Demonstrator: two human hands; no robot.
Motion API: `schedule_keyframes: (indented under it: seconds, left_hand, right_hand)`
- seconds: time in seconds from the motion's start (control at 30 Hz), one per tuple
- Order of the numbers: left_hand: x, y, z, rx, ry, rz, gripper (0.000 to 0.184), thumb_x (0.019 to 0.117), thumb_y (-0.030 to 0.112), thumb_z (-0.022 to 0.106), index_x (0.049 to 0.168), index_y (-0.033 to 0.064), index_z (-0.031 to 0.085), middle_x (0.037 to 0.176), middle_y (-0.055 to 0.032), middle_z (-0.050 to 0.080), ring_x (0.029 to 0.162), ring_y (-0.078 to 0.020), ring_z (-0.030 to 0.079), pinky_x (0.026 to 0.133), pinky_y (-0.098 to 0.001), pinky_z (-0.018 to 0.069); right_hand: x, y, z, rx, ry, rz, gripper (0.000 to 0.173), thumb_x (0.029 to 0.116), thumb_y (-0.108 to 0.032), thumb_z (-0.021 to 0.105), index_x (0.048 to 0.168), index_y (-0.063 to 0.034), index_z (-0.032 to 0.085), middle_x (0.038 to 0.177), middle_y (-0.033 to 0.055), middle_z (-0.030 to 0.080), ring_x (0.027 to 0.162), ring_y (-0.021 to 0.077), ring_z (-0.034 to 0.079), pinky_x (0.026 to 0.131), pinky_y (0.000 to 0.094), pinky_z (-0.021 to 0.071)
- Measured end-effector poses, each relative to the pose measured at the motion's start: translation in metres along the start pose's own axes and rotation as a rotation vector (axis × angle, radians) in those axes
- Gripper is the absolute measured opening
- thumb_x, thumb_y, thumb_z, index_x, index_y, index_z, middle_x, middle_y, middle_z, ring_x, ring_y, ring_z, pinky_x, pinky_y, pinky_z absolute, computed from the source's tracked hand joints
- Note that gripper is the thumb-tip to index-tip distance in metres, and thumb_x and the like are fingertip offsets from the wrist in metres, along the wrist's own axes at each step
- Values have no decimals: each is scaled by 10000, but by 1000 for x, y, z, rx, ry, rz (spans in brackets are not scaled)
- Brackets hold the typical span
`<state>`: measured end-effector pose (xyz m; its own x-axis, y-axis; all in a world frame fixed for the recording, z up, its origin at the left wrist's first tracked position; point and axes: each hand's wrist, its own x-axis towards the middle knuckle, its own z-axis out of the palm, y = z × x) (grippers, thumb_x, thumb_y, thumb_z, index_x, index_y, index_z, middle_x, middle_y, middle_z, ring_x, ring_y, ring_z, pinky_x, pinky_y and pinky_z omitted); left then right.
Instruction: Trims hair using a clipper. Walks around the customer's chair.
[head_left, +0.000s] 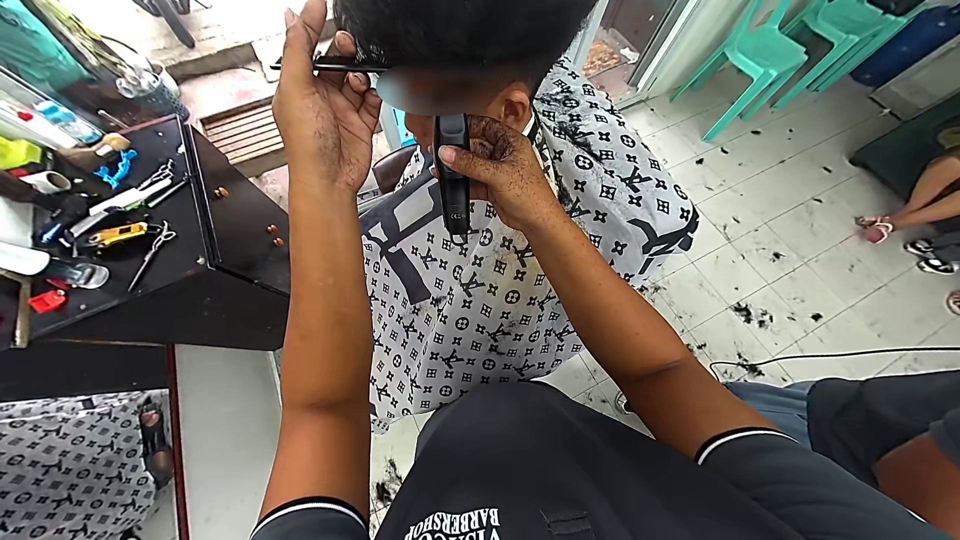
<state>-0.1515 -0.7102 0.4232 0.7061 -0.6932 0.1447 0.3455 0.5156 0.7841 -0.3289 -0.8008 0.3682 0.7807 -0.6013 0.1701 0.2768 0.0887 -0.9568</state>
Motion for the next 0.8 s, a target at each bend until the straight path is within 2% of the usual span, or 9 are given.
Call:
schedule_keyframes:
  seconds: [0.13,0.23,0.43,0.53,0.63,0.7,0.8]
  left_hand:
    - [0,0,1,-6,1,3,343,1141,314,290,1188,116,567,898,-35,645,725,-112,614,659,-239,531]
    - [0,-1,0,-7,0,1,330,1140,302,295,1143,118,569,890,-35,640,728,-113,615,667,-240,535]
    - [0,-3,0,-14,-6,-2,331,1140,302,298,1142,119,574,891,-34,640,731,-116,613,671,-246,534]
    - [1,-3,0,-18,-9,-2,313,1138,302,307,1140,124,564,890,-30,642,732,-113,615,672,-244,533]
    - [1,-3,-1,-11,-7,4,320,1139,299,306,1165,117,567,887,-35,634,728,-119,612,672,-248,537]
    - [1,-3,0,-10,-4,5,316,1137,308,320,1128,117,572,872,-33,640,733,-117,619,685,-250,540]
    - [1,-4,-1,-9,-13,2,332,1140,313,300,1174,120,568,888,-33,639,734,-117,615,682,-249,536]
  right_hand:
    - [2,-1,0,1,14,20,419,944,-73,716,1301,45,530,1051,149,705,918,250,736,766,401,648]
    - [4,-1,1,3,35,26,418,939,-71,726,1290,50,534,1033,148,702,900,247,735,756,399,649]
    - [2,-3,0,-1,29,53,400,946,-82,722,1278,40,536,998,148,704,885,253,739,735,403,652]
    - [-1,0,-2,-36,14,5,414,926,-81,741,1271,38,545,986,132,716,850,218,737,705,359,643]
    - [-1,1,-4,-54,10,-18,433,921,-74,744,1284,46,540,995,136,722,857,213,738,717,357,642]
    - [0,0,-4,-48,5,-22,446,924,-76,739,1298,50,531,1005,134,718,875,216,737,743,367,643]
    - [1,-1,-4,-34,13,-12,416,932,-74,732,1281,50,542,1008,134,719,887,222,738,758,377,645]
